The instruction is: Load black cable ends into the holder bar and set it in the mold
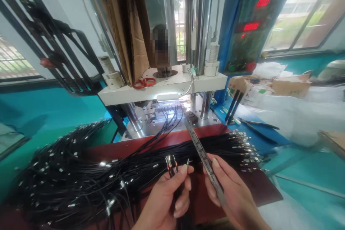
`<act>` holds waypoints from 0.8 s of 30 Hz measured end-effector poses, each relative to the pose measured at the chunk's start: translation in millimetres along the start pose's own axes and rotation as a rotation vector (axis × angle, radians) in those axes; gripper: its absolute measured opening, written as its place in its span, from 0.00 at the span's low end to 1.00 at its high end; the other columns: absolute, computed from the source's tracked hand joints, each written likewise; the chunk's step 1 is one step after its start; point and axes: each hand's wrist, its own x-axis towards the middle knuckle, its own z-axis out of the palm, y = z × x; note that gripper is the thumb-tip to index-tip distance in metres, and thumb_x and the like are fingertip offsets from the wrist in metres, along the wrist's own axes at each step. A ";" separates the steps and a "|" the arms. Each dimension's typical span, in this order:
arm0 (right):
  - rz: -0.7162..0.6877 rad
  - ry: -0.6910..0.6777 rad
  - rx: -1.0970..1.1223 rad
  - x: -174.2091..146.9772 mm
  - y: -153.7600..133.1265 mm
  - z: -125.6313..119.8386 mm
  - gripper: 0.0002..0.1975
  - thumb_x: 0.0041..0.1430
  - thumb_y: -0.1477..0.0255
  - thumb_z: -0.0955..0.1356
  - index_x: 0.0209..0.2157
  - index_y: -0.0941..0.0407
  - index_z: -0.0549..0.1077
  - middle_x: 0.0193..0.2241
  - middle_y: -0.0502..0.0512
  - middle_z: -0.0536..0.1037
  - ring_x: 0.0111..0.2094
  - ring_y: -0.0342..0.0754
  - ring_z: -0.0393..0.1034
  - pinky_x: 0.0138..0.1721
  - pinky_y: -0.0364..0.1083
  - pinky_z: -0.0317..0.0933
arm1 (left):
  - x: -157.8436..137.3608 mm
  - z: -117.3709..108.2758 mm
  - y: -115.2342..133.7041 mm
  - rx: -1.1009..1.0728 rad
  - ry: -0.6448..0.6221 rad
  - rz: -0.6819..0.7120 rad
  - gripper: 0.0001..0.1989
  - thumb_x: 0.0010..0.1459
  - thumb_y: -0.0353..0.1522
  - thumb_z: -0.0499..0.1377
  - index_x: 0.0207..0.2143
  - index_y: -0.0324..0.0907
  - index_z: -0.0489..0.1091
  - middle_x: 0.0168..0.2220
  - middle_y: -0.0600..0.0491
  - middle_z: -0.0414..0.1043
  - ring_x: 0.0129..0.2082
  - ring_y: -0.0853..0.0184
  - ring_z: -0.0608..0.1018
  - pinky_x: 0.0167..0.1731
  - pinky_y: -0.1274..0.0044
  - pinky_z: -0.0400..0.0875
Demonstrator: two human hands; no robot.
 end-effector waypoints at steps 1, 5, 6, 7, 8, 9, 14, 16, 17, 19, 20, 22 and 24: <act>-0.031 -0.010 0.004 1.9 2.0 0.3 0.18 0.61 0.57 0.63 0.48 0.50 0.67 0.22 0.47 0.67 0.16 0.39 0.55 0.13 0.39 0.49 | 0.1 1.7 -1.5 0.088 0.016 0.000 0.12 0.54 0.39 0.60 0.30 0.37 0.71 0.18 0.59 0.61 0.10 0.81 0.53 0.11 0.83 0.40; -0.121 -0.027 -0.080 5.4 6.4 -0.7 0.18 0.64 0.60 0.61 0.52 0.53 0.65 0.16 0.43 0.63 0.15 0.39 0.52 0.14 0.38 0.48 | 1.8 10.1 -10.0 0.446 0.083 0.045 0.16 0.51 0.41 0.62 0.22 0.38 0.68 0.13 0.60 0.57 0.09 0.80 0.53 0.10 0.83 0.42; -0.129 -0.028 -0.096 5.6 6.9 -0.9 0.19 0.64 0.61 0.62 0.52 0.54 0.65 0.16 0.43 0.63 0.15 0.38 0.52 0.14 0.38 0.48 | 2.0 12.2 -11.7 0.501 0.085 0.053 0.16 0.52 0.41 0.61 0.22 0.37 0.68 0.14 0.59 0.59 0.09 0.80 0.53 0.10 0.83 0.42; -0.132 -0.027 -0.107 5.7 7.1 -1.2 0.19 0.64 0.61 0.62 0.52 0.54 0.65 0.17 0.44 0.63 0.15 0.38 0.52 0.14 0.38 0.48 | 2.2 13.9 -12.8 0.540 0.080 0.054 0.16 0.52 0.41 0.60 0.22 0.37 0.68 0.15 0.59 0.61 0.09 0.80 0.53 0.10 0.83 0.42; -0.132 -0.028 -0.117 5.7 7.2 -1.3 0.19 0.64 0.61 0.62 0.52 0.54 0.65 0.18 0.44 0.64 0.15 0.37 0.53 0.14 0.38 0.48 | 2.2 15.3 -13.4 0.567 0.072 0.051 0.16 0.53 0.41 0.59 0.23 0.37 0.68 0.16 0.58 0.62 0.09 0.81 0.53 0.10 0.83 0.42; -0.133 -0.029 -0.129 5.7 7.1 -1.4 0.19 0.64 0.61 0.62 0.52 0.54 0.65 0.19 0.44 0.64 0.15 0.37 0.53 0.14 0.38 0.49 | 2.2 16.0 -13.7 0.586 0.064 0.049 0.15 0.54 0.41 0.59 0.23 0.37 0.68 0.17 0.58 0.63 0.10 0.81 0.53 0.10 0.83 0.43; -0.123 -0.038 -0.212 3.7 5.2 -1.4 0.19 0.64 0.60 0.61 0.53 0.54 0.65 0.20 0.45 0.64 0.16 0.37 0.53 0.14 0.37 0.49 | 2.7 11.8 -14.0 0.627 0.014 0.033 0.15 0.55 0.41 0.56 0.24 0.37 0.69 0.19 0.58 0.62 0.10 0.81 0.53 0.10 0.82 0.44; -0.110 -0.044 -0.242 2.2 4.5 -1.0 0.20 0.64 0.59 0.61 0.53 0.53 0.65 0.20 0.45 0.63 0.16 0.37 0.53 0.14 0.37 0.48 | 3.2 8.3 -14.9 0.631 -0.011 0.017 0.15 0.55 0.41 0.57 0.25 0.37 0.69 0.18 0.58 0.61 0.10 0.80 0.53 0.09 0.83 0.45; -0.107 -0.047 -0.257 1.6 4.1 -0.8 0.20 0.64 0.59 0.61 0.53 0.53 0.65 0.20 0.44 0.63 0.16 0.37 0.53 0.14 0.37 0.48 | 3.5 6.8 -15.3 0.631 -0.024 0.009 0.15 0.55 0.41 0.57 0.25 0.37 0.69 0.18 0.59 0.61 0.10 0.80 0.54 0.09 0.83 0.45; -0.105 -0.051 -0.281 0.5 3.6 -0.1 0.20 0.64 0.59 0.61 0.53 0.53 0.65 0.20 0.45 0.63 0.17 0.37 0.54 0.14 0.37 0.48 | 4.0 4.9 -15.9 0.626 -0.043 -0.003 0.15 0.54 0.41 0.57 0.26 0.38 0.69 0.18 0.59 0.60 0.10 0.80 0.54 0.10 0.83 0.46; -0.106 -0.049 -0.291 0.3 3.5 0.2 0.20 0.64 0.59 0.61 0.53 0.53 0.65 0.21 0.45 0.63 0.17 0.37 0.54 0.14 0.37 0.49 | 4.2 4.5 -16.0 0.622 -0.051 -0.010 0.15 0.54 0.41 0.57 0.26 0.38 0.69 0.18 0.59 0.60 0.10 0.80 0.54 0.10 0.83 0.46; -0.105 -0.043 -0.307 0.2 3.4 0.8 0.20 0.64 0.59 0.61 0.53 0.53 0.64 0.22 0.45 0.64 0.17 0.37 0.54 0.14 0.37 0.50 | 4.4 4.8 -15.9 0.610 -0.049 -0.014 0.14 0.55 0.41 0.57 0.27 0.38 0.69 0.17 0.59 0.59 0.10 0.79 0.54 0.10 0.83 0.46; -0.112 -0.042 -0.320 0.5 3.6 1.1 0.20 0.64 0.59 0.61 0.53 0.53 0.64 0.21 0.45 0.64 0.17 0.37 0.55 0.15 0.37 0.50 | 4.5 5.3 -15.6 0.604 -0.044 -0.010 0.15 0.55 0.42 0.57 0.27 0.38 0.69 0.17 0.59 0.59 0.10 0.79 0.54 0.10 0.83 0.46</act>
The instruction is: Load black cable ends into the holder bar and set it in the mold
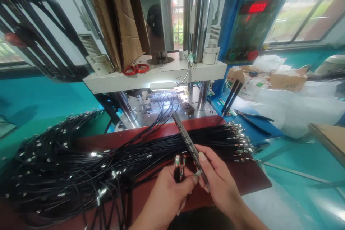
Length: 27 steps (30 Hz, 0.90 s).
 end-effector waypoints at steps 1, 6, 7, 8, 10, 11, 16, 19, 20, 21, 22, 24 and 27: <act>-0.007 -0.003 -0.010 0.1 0.1 0.1 0.20 0.64 0.59 0.60 0.53 0.53 0.64 0.21 0.45 0.64 0.17 0.37 0.55 0.15 0.37 0.50 | -0.1 0.0 0.2 0.000 0.001 0.004 0.15 0.55 0.42 0.57 0.27 0.38 0.69 0.17 0.59 0.59 0.10 0.79 0.54 0.10 0.83 0.47; -0.030 -0.011 -0.063 -1.2 -0.2 -0.2 0.20 0.65 0.59 0.60 0.54 0.53 0.64 0.21 0.45 0.64 0.18 0.37 0.55 0.17 0.38 0.52 | -0.3 -1.4 -0.8 -0.004 -0.012 0.006 0.14 0.55 0.41 0.57 0.28 0.38 0.69 0.17 0.60 0.59 0.10 0.79 0.54 0.10 0.83 0.48; -0.031 -0.011 -0.077 -1.8 -0.2 -0.1 0.20 0.65 0.59 0.60 0.54 0.53 0.64 0.21 0.45 0.64 0.18 0.38 0.55 0.17 0.38 0.52 | -0.1 -1.7 -1.1 -0.002 -0.018 0.008 0.14 0.55 0.41 0.57 0.28 0.38 0.69 0.17 0.60 0.58 0.10 0.79 0.54 0.10 0.83 0.47; -0.034 -0.012 -0.095 -2.4 -0.1 0.0 0.20 0.65 0.60 0.60 0.54 0.52 0.64 0.22 0.45 0.65 0.18 0.38 0.55 0.17 0.38 0.52 | 0.3 -1.7 -1.3 0.004 -0.024 0.013 0.14 0.56 0.41 0.56 0.28 0.38 0.69 0.17 0.60 0.58 0.11 0.79 0.54 0.10 0.83 0.47; -0.054 -0.013 -0.144 -3.2 0.6 0.7 0.19 0.65 0.60 0.59 0.54 0.52 0.63 0.24 0.46 0.66 0.19 0.38 0.55 0.19 0.39 0.54 | 1.1 -1.6 -1.4 0.007 -0.035 0.027 0.14 0.56 0.40 0.56 0.27 0.38 0.69 0.17 0.60 0.58 0.11 0.79 0.54 0.10 0.83 0.47; -0.067 -0.013 -0.167 -3.5 1.1 1.1 0.19 0.65 0.60 0.59 0.54 0.51 0.63 0.25 0.47 0.67 0.20 0.38 0.55 0.20 0.39 0.55 | 1.4 -1.6 -1.4 0.004 -0.038 0.037 0.14 0.56 0.40 0.56 0.26 0.38 0.69 0.18 0.60 0.58 0.11 0.79 0.54 0.10 0.83 0.47; -0.052 -0.013 -0.134 -3.8 0.0 -0.5 0.19 0.65 0.59 0.59 0.52 0.52 0.65 0.20 0.44 0.64 0.18 0.38 0.54 0.18 0.38 0.53 | -0.7 -7.8 -1.0 -0.145 -0.089 0.033 0.12 0.53 0.39 0.60 0.31 0.37 0.69 0.23 0.55 0.65 0.15 0.76 0.64 0.15 0.82 0.60; 0.033 0.012 -0.030 -6.1 -6.2 -6.6 0.19 0.63 0.58 0.61 0.50 0.52 0.66 0.21 0.45 0.66 0.15 0.36 0.52 0.13 0.37 0.48 | -4.0 -18.1 -0.4 -0.277 -0.070 0.004 0.13 0.52 0.35 0.62 0.38 0.37 0.68 0.23 0.55 0.67 0.21 0.72 0.70 0.26 0.78 0.67; 0.057 0.025 0.002 -7.2 -8.6 -8.8 0.19 0.63 0.57 0.61 0.50 0.52 0.66 0.23 0.46 0.67 0.15 0.35 0.53 0.13 0.36 0.48 | -5.0 -21.8 -0.4 -0.317 -0.076 0.007 0.14 0.53 0.34 0.62 0.40 0.37 0.68 0.24 0.55 0.67 0.23 0.72 0.71 0.28 0.78 0.67; 0.075 0.035 0.031 -8.3 -10.7 -10.9 0.19 0.62 0.57 0.62 0.50 0.51 0.66 0.24 0.47 0.67 0.15 0.35 0.54 0.13 0.36 0.49 | -6.0 -25.2 -0.6 -0.355 -0.097 0.013 0.14 0.53 0.33 0.62 0.42 0.37 0.68 0.26 0.54 0.68 0.24 0.72 0.72 0.30 0.78 0.67; 0.088 0.039 0.055 -9.4 -12.1 -12.6 0.19 0.61 0.58 0.63 0.50 0.51 0.66 0.25 0.47 0.68 0.16 0.35 0.55 0.13 0.36 0.50 | -6.8 -28.1 -1.0 -0.393 -0.126 0.017 0.14 0.54 0.31 0.62 0.43 0.37 0.68 0.29 0.52 0.69 0.26 0.72 0.72 0.31 0.78 0.66; 0.101 0.038 0.083 -10.8 -12.4 -14.8 0.20 0.61 0.58 0.64 0.51 0.52 0.66 0.24 0.47 0.67 0.16 0.35 0.55 0.14 0.36 0.51 | -7.8 -31.4 -2.3 -0.453 -0.168 0.006 0.17 0.54 0.30 0.61 0.46 0.38 0.67 0.36 0.50 0.69 0.30 0.71 0.74 0.32 0.78 0.66; 0.105 0.050 0.103 -11.2 -8.6 -15.6 0.20 0.60 0.57 0.64 0.51 0.52 0.67 0.24 0.46 0.67 0.15 0.35 0.54 0.12 0.36 0.49 | -8.2 -29.5 -4.1 -0.470 -0.145 -0.027 0.18 0.55 0.30 0.61 0.48 0.37 0.66 0.36 0.49 0.69 0.31 0.69 0.75 0.32 0.78 0.66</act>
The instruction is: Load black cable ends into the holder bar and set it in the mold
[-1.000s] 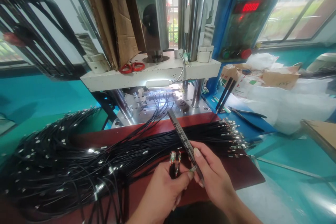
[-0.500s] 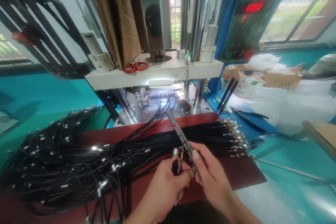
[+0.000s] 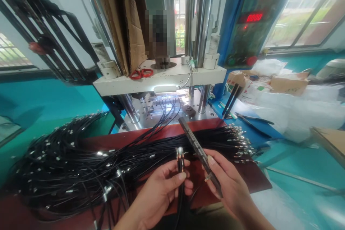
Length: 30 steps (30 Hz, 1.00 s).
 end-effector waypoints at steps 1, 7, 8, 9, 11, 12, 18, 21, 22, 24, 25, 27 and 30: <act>0.005 0.000 0.005 0.4 1.3 0.0 0.20 0.60 0.57 0.64 0.51 0.51 0.67 0.24 0.46 0.67 0.15 0.35 0.54 0.12 0.36 0.49 | 0.3 2.0 -1.1 0.016 0.021 -0.003 0.17 0.55 0.31 0.61 0.47 0.37 0.66 0.34 0.49 0.70 0.30 0.69 0.75 0.32 0.78 0.66; -0.005 -0.038 0.016 3.4 5.7 -0.6 0.19 0.61 0.58 0.63 0.51 0.50 0.67 0.25 0.46 0.67 0.15 0.35 0.55 0.12 0.36 0.47 | 3.2 17.5 -5.7 0.246 0.130 0.174 0.11 0.55 0.32 0.60 0.41 0.37 0.67 0.35 0.47 0.72 0.29 0.70 0.74 0.32 0.76 0.68; -0.011 -0.033 0.019 3.7 6.5 -1.0 0.19 0.61 0.58 0.63 0.51 0.50 0.67 0.25 0.46 0.67 0.15 0.35 0.54 0.12 0.36 0.47 | 3.6 18.8 -5.6 0.255 0.126 0.168 0.11 0.56 0.32 0.59 0.41 0.37 0.67 0.38 0.46 0.72 0.31 0.68 0.75 0.34 0.75 0.69; -0.014 -0.026 0.024 3.9 7.2 -1.4 0.19 0.61 0.58 0.63 0.51 0.50 0.66 0.24 0.46 0.67 0.15 0.35 0.54 0.12 0.36 0.47 | 3.8 19.6 -5.1 0.248 0.122 0.152 0.11 0.57 0.33 0.58 0.42 0.37 0.67 0.39 0.45 0.72 0.33 0.66 0.76 0.37 0.73 0.69; -0.007 -0.016 0.034 3.8 7.7 -2.2 0.19 0.61 0.58 0.64 0.52 0.50 0.66 0.25 0.47 0.67 0.15 0.35 0.54 0.12 0.36 0.47 | 4.1 20.1 -3.3 0.203 0.115 0.121 0.11 0.58 0.33 0.57 0.43 0.38 0.66 0.40 0.45 0.73 0.36 0.64 0.76 0.40 0.71 0.69; -0.003 -0.012 0.036 3.6 7.4 -2.4 0.19 0.61 0.58 0.64 0.51 0.50 0.66 0.25 0.47 0.67 0.15 0.35 0.54 0.12 0.36 0.47 | 4.2 20.0 -2.4 0.177 0.113 0.114 0.11 0.58 0.33 0.57 0.43 0.38 0.65 0.40 0.45 0.73 0.36 0.64 0.76 0.40 0.70 0.70; 0.021 -0.011 0.036 3.1 5.6 -1.5 0.20 0.59 0.58 0.65 0.51 0.51 0.67 0.25 0.48 0.69 0.16 0.35 0.55 0.12 0.36 0.49 | 8.1 18.5 -3.0 0.125 0.173 0.135 0.11 0.58 0.38 0.57 0.35 0.40 0.61 0.28 0.54 0.70 0.23 0.73 0.72 0.24 0.79 0.67; -0.004 -0.013 0.036 3.6 6.7 -1.0 0.21 0.60 0.58 0.65 0.51 0.52 0.67 0.23 0.47 0.68 0.15 0.35 0.54 0.12 0.35 0.48 | 11.4 19.0 -5.6 0.121 0.202 0.190 0.13 0.57 0.39 0.58 0.32 0.42 0.57 0.26 0.58 0.67 0.17 0.78 0.66 0.16 0.83 0.58; -0.004 -0.019 0.032 3.7 6.6 -1.0 0.21 0.60 0.58 0.65 0.51 0.52 0.67 0.23 0.47 0.67 0.15 0.35 0.54 0.12 0.35 0.48 | 12.0 19.3 -5.7 0.114 0.199 0.187 0.13 0.57 0.39 0.58 0.32 0.42 0.57 0.26 0.58 0.67 0.16 0.78 0.65 0.15 0.83 0.57; 0.009 -0.026 0.031 3.6 5.4 -1.3 0.21 0.59 0.57 0.65 0.50 0.52 0.67 0.23 0.47 0.68 0.15 0.36 0.55 0.12 0.36 0.49 | 11.8 19.9 -4.1 0.097 0.178 0.150 0.12 0.57 0.39 0.58 0.33 0.42 0.58 0.25 0.59 0.66 0.15 0.78 0.65 0.13 0.84 0.55; 0.023 -0.034 0.030 3.4 4.5 -1.5 0.21 0.59 0.57 0.65 0.50 0.51 0.67 0.24 0.47 0.68 0.16 0.36 0.56 0.12 0.36 0.48 | 11.0 20.1 -2.6 0.092 0.160 0.126 0.12 0.57 0.39 0.58 0.35 0.42 0.58 0.24 0.59 0.66 0.14 0.77 0.64 0.12 0.84 0.55; 0.040 -0.045 0.031 2.9 3.3 -1.8 0.20 0.59 0.57 0.65 0.50 0.51 0.67 0.26 0.48 0.69 0.16 0.36 0.56 0.12 0.36 0.48 | 8.9 20.0 1.1 0.088 0.119 0.076 0.13 0.57 0.39 0.58 0.39 0.42 0.60 0.24 0.59 0.65 0.13 0.77 0.63 0.11 0.84 0.53; 0.029 -0.048 0.027 2.5 3.9 -1.6 0.20 0.60 0.58 0.64 0.51 0.52 0.67 0.27 0.48 0.69 0.16 0.35 0.56 0.12 0.36 0.47 | 6.4 19.6 4.6 0.073 0.072 0.000 0.14 0.57 0.39 0.57 0.43 0.42 0.61 0.24 0.59 0.64 0.12 0.79 0.60 0.10 0.85 0.50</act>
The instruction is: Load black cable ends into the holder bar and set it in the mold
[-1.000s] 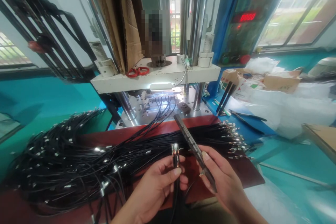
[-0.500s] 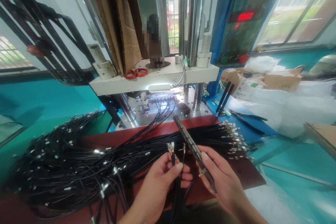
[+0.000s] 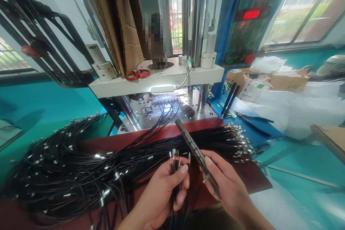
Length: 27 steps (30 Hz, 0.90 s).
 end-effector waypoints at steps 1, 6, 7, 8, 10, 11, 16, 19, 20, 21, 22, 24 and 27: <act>-0.005 0.002 0.002 0.1 0.6 0.1 0.20 0.60 0.58 0.64 0.51 0.52 0.67 0.27 0.48 0.69 0.16 0.35 0.57 0.12 0.36 0.47 | -0.3 0.2 0.1 -0.004 -0.005 -0.020 0.14 0.57 0.38 0.57 0.43 0.42 0.62 0.24 0.59 0.64 0.11 0.80 0.59 0.09 0.85 0.48; 0.003 0.009 0.006 1.2 2.5 0.5 0.20 0.60 0.58 0.64 0.51 0.52 0.67 0.25 0.47 0.69 0.15 0.35 0.56 0.12 0.35 0.49 | 2.2 7.6 -4.1 0.120 0.077 0.007 0.17 0.55 0.43 0.58 0.41 0.42 0.63 0.19 0.63 0.62 0.07 0.81 0.54 0.07 0.85 0.41; 0.000 0.006 0.005 1.5 2.5 0.4 0.21 0.60 0.58 0.65 0.51 0.53 0.66 0.24 0.47 0.69 0.15 0.35 0.56 0.12 0.36 0.49 | 3.1 9.5 -4.8 0.160 0.093 0.022 0.18 0.54 0.44 0.58 0.41 0.42 0.63 0.19 0.63 0.62 0.07 0.81 0.55 0.06 0.85 0.42; -0.006 0.005 0.008 1.7 2.3 0.3 0.21 0.60 0.58 0.65 0.51 0.53 0.66 0.24 0.47 0.68 0.15 0.35 0.55 0.12 0.36 0.49 | 3.9 11.1 -5.3 0.193 0.105 0.030 0.20 0.53 0.46 0.58 0.41 0.42 0.63 0.19 0.62 0.64 0.07 0.80 0.57 0.06 0.86 0.43; -0.023 0.004 0.015 1.9 1.6 0.1 0.21 0.60 0.58 0.65 0.51 0.53 0.66 0.23 0.47 0.68 0.15 0.35 0.55 0.12 0.36 0.48 | 5.3 12.7 -5.5 0.251 0.125 0.037 0.21 0.52 0.47 0.59 0.41 0.41 0.64 0.20 0.60 0.66 0.08 0.77 0.61 0.06 0.85 0.49; -0.030 0.001 0.016 1.8 1.1 0.0 0.21 0.60 0.58 0.64 0.51 0.54 0.66 0.23 0.47 0.68 0.15 0.35 0.54 0.12 0.36 0.48 | 5.8 12.7 -5.5 0.283 0.134 0.042 0.21 0.52 0.46 0.59 0.40 0.40 0.65 0.19 0.59 0.66 0.09 0.76 0.63 0.07 0.85 0.53; -0.017 -0.020 -0.023 1.0 -0.9 0.4 0.21 0.61 0.58 0.63 0.52 0.54 0.65 0.21 0.45 0.66 0.15 0.36 0.54 0.13 0.36 0.48 | 6.6 8.9 -7.2 0.412 0.129 0.058 0.18 0.54 0.46 0.56 0.32 0.39 0.67 0.10 0.60 0.60 0.09 0.75 0.60 0.10 0.84 0.56; -0.044 -0.024 -0.057 1.6 0.6 0.6 0.22 0.62 0.58 0.62 0.53 0.55 0.65 0.19 0.44 0.65 0.14 0.37 0.54 0.13 0.37 0.48 | 7.1 7.8 -10.3 0.397 0.089 0.032 0.18 0.54 0.46 0.56 0.27 0.40 0.65 0.12 0.61 0.58 0.10 0.76 0.59 0.10 0.84 0.52; -0.054 -0.026 -0.068 1.8 1.0 0.7 0.22 0.62 0.58 0.62 0.53 0.55 0.65 0.18 0.44 0.64 0.14 0.37 0.53 0.13 0.37 0.48 | 7.4 7.8 -11.3 0.390 0.081 0.028 0.17 0.54 0.46 0.57 0.27 0.40 0.65 0.13 0.61 0.59 0.10 0.77 0.59 0.10 0.84 0.52; -0.057 -0.031 -0.075 2.0 1.1 0.8 0.22 0.62 0.57 0.62 0.53 0.55 0.65 0.18 0.44 0.64 0.14 0.37 0.53 0.13 0.36 0.48 | 7.6 8.0 -12.1 0.387 0.076 0.027 0.17 0.54 0.45 0.57 0.27 0.40 0.65 0.15 0.60 0.59 0.10 0.77 0.58 0.09 0.85 0.51; -0.057 -0.036 -0.081 1.9 0.7 1.0 0.23 0.62 0.57 0.62 0.53 0.55 0.65 0.18 0.44 0.64 0.14 0.37 0.53 0.13 0.36 0.48 | 7.9 8.1 -12.7 0.384 0.073 0.027 0.17 0.54 0.45 0.57 0.27 0.40 0.65 0.16 0.60 0.59 0.10 0.78 0.58 0.09 0.85 0.50; -0.060 -0.042 -0.095 1.2 -1.5 1.7 0.23 0.62 0.56 0.62 0.53 0.55 0.65 0.18 0.44 0.65 0.14 0.37 0.53 0.13 0.36 0.48 | 8.4 8.4 -13.0 0.378 0.068 0.029 0.16 0.54 0.44 0.57 0.26 0.40 0.64 0.17 0.60 0.59 0.10 0.78 0.57 0.09 0.85 0.49; -0.047 -0.055 -0.140 -0.9 -6.7 3.4 0.24 0.61 0.55 0.61 0.53 0.55 0.65 0.18 0.45 0.65 0.15 0.38 0.54 0.14 0.37 0.50 | 9.1 8.9 -11.8 0.366 0.059 0.027 0.15 0.54 0.43 0.57 0.25 0.40 0.63 0.17 0.61 0.58 0.10 0.79 0.56 0.08 0.85 0.48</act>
